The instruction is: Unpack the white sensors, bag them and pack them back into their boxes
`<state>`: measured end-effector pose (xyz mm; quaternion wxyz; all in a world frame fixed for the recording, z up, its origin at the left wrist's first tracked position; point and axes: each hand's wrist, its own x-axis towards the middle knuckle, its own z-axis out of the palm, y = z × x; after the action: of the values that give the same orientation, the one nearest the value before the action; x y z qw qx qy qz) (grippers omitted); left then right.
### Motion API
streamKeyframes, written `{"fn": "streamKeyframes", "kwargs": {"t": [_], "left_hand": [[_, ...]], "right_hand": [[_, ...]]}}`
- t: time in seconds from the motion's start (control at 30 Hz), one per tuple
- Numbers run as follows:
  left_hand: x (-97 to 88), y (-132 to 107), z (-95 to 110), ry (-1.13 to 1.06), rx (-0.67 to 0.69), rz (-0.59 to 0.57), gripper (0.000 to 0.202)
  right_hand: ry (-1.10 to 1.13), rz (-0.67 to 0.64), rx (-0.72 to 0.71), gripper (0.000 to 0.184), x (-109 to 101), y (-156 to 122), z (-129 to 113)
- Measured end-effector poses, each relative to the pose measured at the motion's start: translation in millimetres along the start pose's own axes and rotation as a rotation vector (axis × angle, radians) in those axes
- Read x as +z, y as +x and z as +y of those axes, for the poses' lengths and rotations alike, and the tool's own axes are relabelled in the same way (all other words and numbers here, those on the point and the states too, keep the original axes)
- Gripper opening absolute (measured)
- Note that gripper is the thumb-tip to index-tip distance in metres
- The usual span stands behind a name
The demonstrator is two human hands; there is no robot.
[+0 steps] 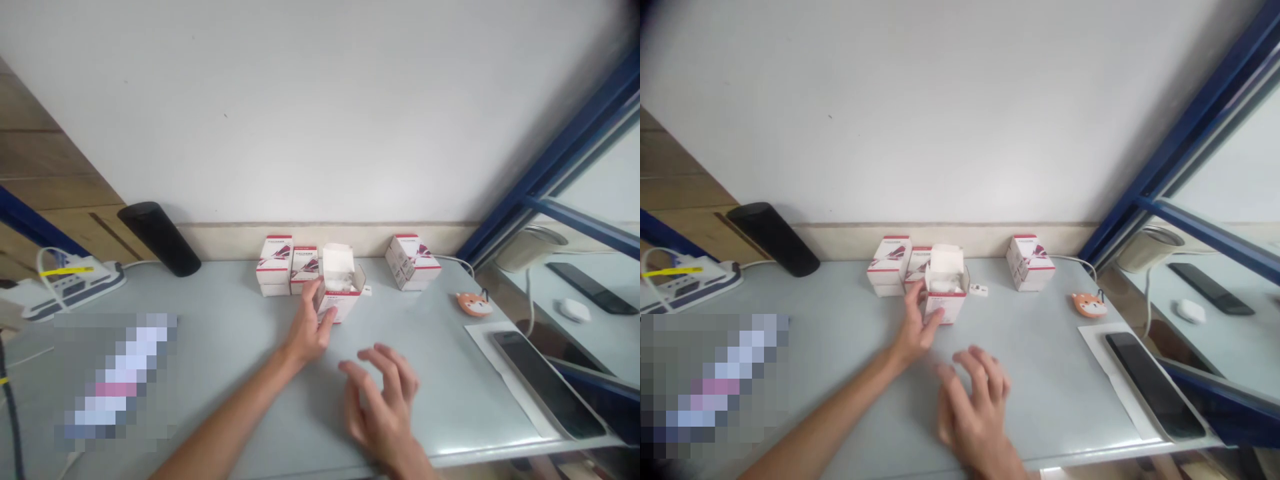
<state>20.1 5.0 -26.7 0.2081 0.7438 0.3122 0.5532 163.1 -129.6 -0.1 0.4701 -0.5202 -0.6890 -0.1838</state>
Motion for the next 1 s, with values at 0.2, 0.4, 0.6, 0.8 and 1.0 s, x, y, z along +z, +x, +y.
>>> {"fn": "streamKeyframes", "kwargs": {"t": [0.2,0.4,0.6,0.8,1.0], "left_hand": [[-2.1,6.0,10.3,0.087,0.147,-0.009,0.063],[-2.2,6.8,7.2,0.114,0.158,0.04,0.066],[-4.8,8.6,7.7,0.11,0.159,0.021,0.066],[-7.4,10.6,11.1,0.116,0.155,-0.037,0.067],[-7.5,8.8,8.0,0.106,0.129,-0.041,0.064]], "right_hand": [[0.045,-0.214,-0.154,0.027,4.0,109.8,51.1],[0.235,-0.655,-0.252,0.026,2.6,159.8,83.3],[0.337,-0.584,-0.165,0.02,10.9,148.4,102.3],[0.34,-0.611,-0.154,0.017,5.8,145.0,117.6],[0.347,-0.587,-0.139,0.006,12.4,138.8,109.0]]}}
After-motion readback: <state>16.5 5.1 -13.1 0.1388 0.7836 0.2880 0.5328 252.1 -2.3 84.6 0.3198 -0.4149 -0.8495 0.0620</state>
